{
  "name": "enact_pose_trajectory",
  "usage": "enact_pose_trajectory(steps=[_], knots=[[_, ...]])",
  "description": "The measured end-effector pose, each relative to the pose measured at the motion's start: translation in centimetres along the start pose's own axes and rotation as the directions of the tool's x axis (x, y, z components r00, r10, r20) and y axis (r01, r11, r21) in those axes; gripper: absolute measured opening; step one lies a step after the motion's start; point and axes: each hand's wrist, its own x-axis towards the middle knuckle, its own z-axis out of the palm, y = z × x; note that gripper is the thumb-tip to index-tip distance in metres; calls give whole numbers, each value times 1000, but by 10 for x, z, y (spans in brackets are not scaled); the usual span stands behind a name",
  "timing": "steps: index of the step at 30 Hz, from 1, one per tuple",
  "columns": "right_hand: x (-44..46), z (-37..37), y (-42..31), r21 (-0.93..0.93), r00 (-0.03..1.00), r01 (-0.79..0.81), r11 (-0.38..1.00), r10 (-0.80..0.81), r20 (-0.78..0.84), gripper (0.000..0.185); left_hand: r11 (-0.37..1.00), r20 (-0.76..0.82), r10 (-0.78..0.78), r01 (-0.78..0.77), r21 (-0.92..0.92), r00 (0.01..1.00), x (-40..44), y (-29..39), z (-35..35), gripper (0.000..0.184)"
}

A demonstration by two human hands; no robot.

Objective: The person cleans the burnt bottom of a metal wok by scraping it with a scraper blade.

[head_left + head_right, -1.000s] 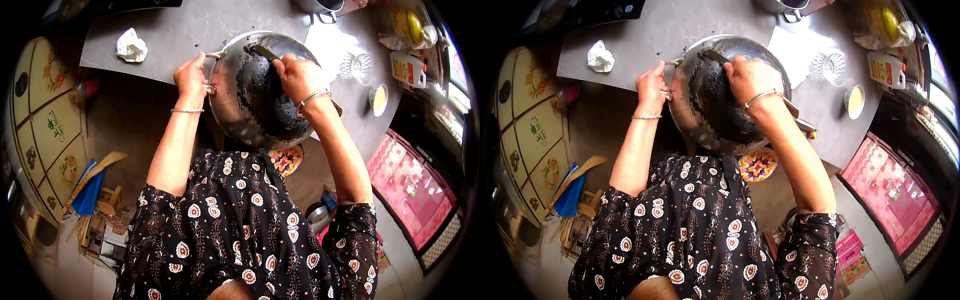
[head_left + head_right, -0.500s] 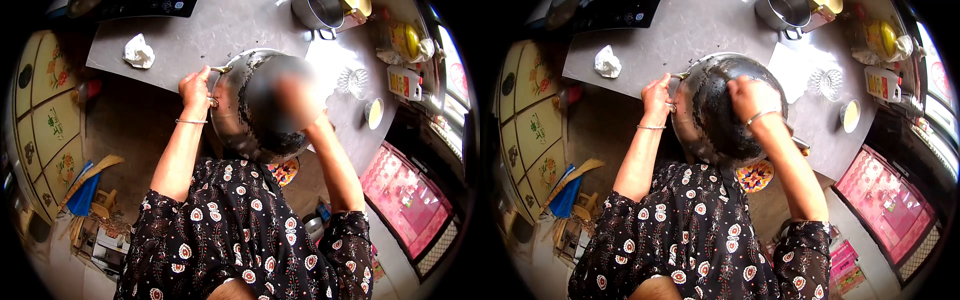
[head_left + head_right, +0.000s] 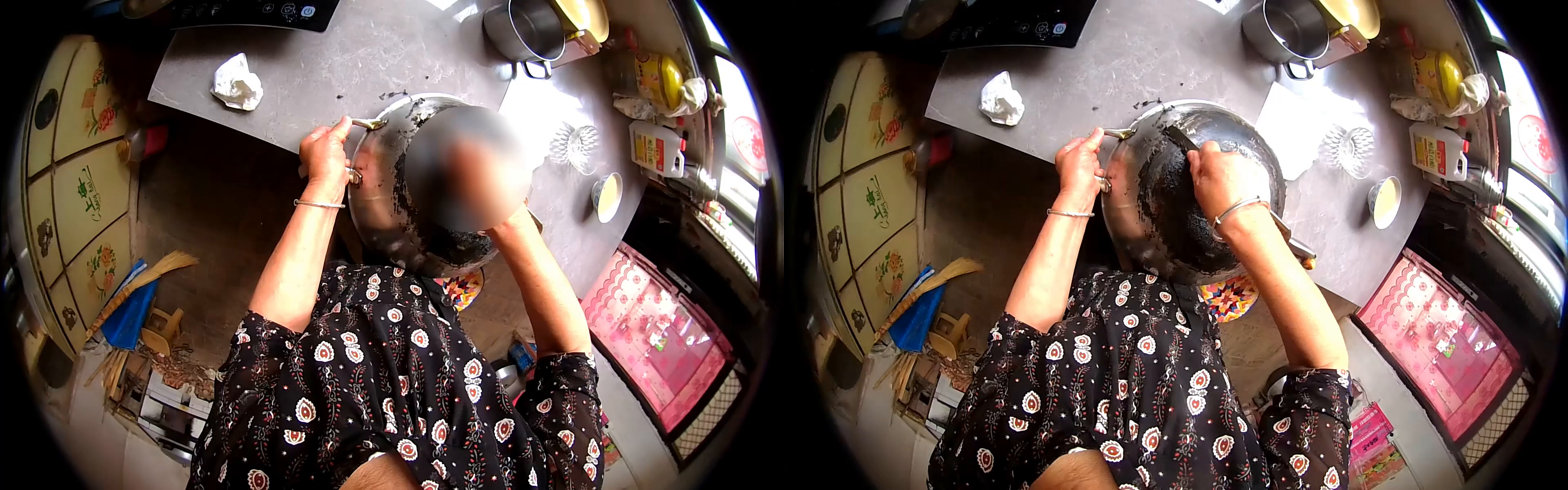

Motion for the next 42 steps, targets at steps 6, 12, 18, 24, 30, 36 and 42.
enact_pose_trajectory(steps=[6, 12, 18, 24, 30, 36, 42], knots=[[-8, 13, 4, -3, 1000, 21, 1000, -21, -1, 37, 1000, -1, -11, 11, 20, 1000, -4, -1, 0, 32], [4, 7, 16, -2, 1000, 9, 1000, -9, -13, 37, 1000, 27, -2, 1, 18, 1000, -4, -3, -2, 32], [-8, 1, -5, -59, 1000, 24, 998, -23, 18, 36, 996, -13, 19, -18, 83, 1000, -5, -3, -2, 34], [-2, 7, 5, -8, 999, 36, 999, -36, 5, 36, 999, 16, -16, 16, 32, 1000, -2, -5, -5, 35], [-8, -27, -40, -148, 986, -71, 987, 92, 141, 35, 995, -9, 35, -34, 89, 999, -2, -7, 0, 34], [-11, -26, -37, -135, 984, -81, 988, 100, 145, 35, 997, -9, 7, -7, 72, 1000, -2, -8, -2, 39], [-10, -30, -36, -183, 982, -75, 980, 105, 159, 36, 993, -21, 18, -16, 116, 1000, 0, -7, -2, 39]])
